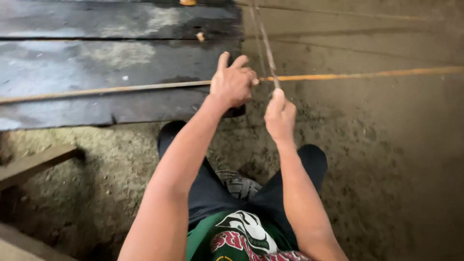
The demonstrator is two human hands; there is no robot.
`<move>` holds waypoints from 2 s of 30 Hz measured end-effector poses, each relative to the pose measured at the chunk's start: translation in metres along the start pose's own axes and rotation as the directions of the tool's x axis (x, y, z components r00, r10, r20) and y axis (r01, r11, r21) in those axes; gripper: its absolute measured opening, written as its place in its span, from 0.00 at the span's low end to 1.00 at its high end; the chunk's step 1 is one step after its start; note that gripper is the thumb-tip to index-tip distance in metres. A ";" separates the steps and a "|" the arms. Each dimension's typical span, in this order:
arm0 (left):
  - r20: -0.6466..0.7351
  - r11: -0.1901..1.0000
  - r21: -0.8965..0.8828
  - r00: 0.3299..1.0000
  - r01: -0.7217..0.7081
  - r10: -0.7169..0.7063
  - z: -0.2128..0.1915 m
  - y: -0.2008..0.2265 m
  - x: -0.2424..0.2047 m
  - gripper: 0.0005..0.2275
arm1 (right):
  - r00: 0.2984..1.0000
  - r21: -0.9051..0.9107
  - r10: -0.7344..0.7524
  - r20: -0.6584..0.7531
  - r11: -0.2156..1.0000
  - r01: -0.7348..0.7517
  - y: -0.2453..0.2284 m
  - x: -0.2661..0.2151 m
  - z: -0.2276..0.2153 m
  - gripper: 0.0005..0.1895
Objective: Sawing a metal rebar using a hand hacksaw on a wooden workbench
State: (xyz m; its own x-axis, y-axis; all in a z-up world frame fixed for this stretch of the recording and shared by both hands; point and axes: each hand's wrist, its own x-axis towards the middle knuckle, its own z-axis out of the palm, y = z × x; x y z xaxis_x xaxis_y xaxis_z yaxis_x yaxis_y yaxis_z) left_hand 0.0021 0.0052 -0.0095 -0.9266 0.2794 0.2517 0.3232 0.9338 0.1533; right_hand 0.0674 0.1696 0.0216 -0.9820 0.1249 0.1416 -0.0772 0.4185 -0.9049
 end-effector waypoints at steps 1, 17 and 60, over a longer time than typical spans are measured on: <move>-0.024 0.998 0.066 1.000 -0.008 0.010 0.001 0.002 -0.002 0.13 | 0.997 -0.017 0.073 -0.034 0.997 -0.074 0.004 0.003 -0.002 0.32; 0.079 0.997 0.073 0.997 -0.001 -0.005 0.009 -0.003 0.003 0.14 | 0.982 0.385 0.172 0.081 0.903 -0.190 0.061 -0.136 -0.089 0.31; 0.045 0.997 0.077 0.999 -0.019 0.016 -0.005 -0.006 -0.002 0.14 | 0.988 -0.101 0.104 0.111 0.991 -0.093 0.003 -0.101 -0.076 0.33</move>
State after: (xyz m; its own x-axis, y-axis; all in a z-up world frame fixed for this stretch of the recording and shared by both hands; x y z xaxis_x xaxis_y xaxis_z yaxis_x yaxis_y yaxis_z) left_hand 0.0032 -0.0016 -0.0064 -0.9291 0.3036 0.2110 0.3250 0.9428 0.0742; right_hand 0.1794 0.2267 0.0351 -0.9977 0.0670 0.0013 0.0321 0.4935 -0.8692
